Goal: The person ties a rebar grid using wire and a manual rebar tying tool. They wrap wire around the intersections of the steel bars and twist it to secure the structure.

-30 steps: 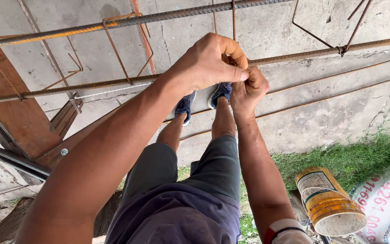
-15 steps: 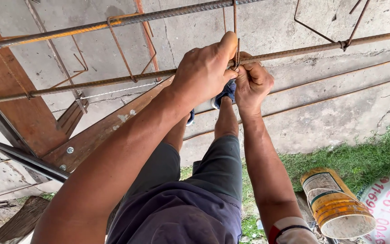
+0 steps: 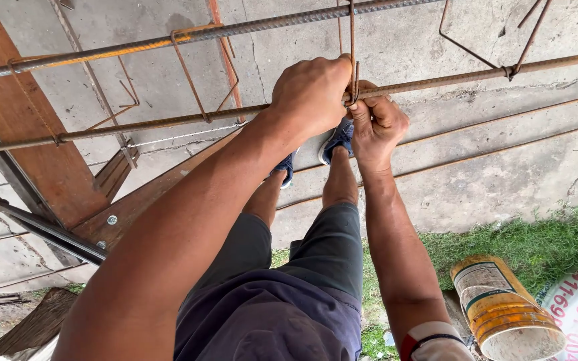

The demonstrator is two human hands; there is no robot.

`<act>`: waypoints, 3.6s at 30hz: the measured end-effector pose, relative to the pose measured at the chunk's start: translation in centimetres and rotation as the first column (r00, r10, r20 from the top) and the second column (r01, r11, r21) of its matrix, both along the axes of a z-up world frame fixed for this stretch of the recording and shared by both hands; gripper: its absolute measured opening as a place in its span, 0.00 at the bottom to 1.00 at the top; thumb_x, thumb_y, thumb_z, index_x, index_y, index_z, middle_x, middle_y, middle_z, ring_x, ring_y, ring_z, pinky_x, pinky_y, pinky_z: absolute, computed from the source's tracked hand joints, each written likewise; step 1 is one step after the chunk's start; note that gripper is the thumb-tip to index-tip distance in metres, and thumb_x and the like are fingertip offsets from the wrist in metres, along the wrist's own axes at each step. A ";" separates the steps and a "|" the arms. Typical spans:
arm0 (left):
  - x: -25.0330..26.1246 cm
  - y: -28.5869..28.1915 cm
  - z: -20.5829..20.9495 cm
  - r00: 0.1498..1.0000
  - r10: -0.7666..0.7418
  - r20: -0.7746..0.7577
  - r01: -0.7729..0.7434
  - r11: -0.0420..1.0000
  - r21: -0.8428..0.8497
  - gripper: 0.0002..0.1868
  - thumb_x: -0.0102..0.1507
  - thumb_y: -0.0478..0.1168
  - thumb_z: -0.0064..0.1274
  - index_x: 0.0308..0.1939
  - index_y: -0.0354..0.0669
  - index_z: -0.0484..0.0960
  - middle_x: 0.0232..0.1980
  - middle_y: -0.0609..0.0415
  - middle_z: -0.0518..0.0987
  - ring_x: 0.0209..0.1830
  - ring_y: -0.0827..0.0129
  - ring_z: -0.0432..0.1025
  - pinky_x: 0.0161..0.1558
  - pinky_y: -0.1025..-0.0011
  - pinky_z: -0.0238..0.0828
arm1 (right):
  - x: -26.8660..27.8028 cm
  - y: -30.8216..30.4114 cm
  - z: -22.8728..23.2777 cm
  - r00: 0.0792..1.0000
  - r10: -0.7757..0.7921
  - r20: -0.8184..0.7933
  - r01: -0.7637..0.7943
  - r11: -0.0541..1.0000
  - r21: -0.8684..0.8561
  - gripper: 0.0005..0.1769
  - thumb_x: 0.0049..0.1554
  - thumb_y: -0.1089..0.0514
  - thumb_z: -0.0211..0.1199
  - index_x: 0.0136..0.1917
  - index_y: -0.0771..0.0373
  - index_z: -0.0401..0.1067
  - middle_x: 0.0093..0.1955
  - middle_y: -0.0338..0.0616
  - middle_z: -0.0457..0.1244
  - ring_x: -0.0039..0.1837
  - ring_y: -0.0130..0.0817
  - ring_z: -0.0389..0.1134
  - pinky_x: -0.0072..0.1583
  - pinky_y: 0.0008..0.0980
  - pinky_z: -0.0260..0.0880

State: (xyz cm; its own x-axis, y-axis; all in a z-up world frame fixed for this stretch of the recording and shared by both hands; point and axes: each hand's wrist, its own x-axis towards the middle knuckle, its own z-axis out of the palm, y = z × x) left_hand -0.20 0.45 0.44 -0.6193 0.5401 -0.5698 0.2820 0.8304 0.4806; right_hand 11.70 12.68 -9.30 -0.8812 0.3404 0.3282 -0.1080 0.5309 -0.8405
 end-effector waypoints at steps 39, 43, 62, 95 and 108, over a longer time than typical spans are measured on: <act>-5.7 -1.4 2.8 0.205 0.479 0.853 -0.709 0.674 -0.208 0.13 0.52 0.40 0.66 0.39 0.41 0.84 0.37 0.45 0.86 0.35 0.62 0.79 0.40 0.70 0.77 | -0.3 0.3 1.9 0.992 0.068 0.104 -0.089 0.971 0.220 0.04 0.68 0.61 0.58 0.50 0.62 0.71 0.52 0.41 0.72 0.43 0.42 0.71 0.46 0.39 0.65; -5.5 -1.0 3.6 0.212 0.540 0.815 -0.734 0.639 -0.232 0.14 0.50 0.37 0.68 0.38 0.39 0.86 0.36 0.45 0.86 0.35 0.63 0.79 0.39 0.70 0.80 | -0.1 0.5 2.1 0.989 0.081 0.125 -0.106 0.972 0.208 0.13 0.67 0.50 0.60 0.57 0.62 0.72 0.54 0.46 0.70 0.45 0.48 0.69 0.48 0.42 0.66; -1.2 -1.5 4.6 0.468 0.607 0.642 -0.848 0.513 0.132 0.28 0.51 0.33 0.66 0.55 0.34 0.79 0.49 0.43 0.84 0.51 0.58 0.81 0.55 0.63 0.81 | -0.3 -0.2 -0.4 0.994 -0.104 0.015 0.098 0.972 0.215 0.16 0.65 0.47 0.61 0.39 0.57 0.69 0.28 0.37 0.65 0.32 0.44 0.64 0.39 0.37 0.64; -3.1 -0.6 1.5 0.871 0.168 0.462 -0.208 0.977 0.038 0.17 0.63 0.46 0.64 0.23 0.53 0.75 0.20 0.67 0.63 0.23 0.77 0.54 0.26 0.70 0.44 | 1.2 -2.3 6.7 0.827 -0.063 0.558 0.263 0.921 -0.286 0.10 0.62 0.55 0.64 0.41 0.62 0.74 0.35 0.34 0.65 0.40 0.21 0.59 0.41 0.28 0.62; -3.8 -0.3 5.6 0.743 0.168 0.647 -0.239 0.971 0.022 0.10 0.69 0.45 0.55 0.42 0.43 0.76 0.39 0.54 0.87 0.26 0.78 0.72 0.20 0.79 0.56 | 0.7 1.5 12.9 0.724 0.327 0.607 0.333 0.605 -0.723 0.09 0.60 0.61 0.60 0.45 0.68 0.77 0.20 0.35 0.50 0.23 0.20 0.43 0.26 0.23 0.35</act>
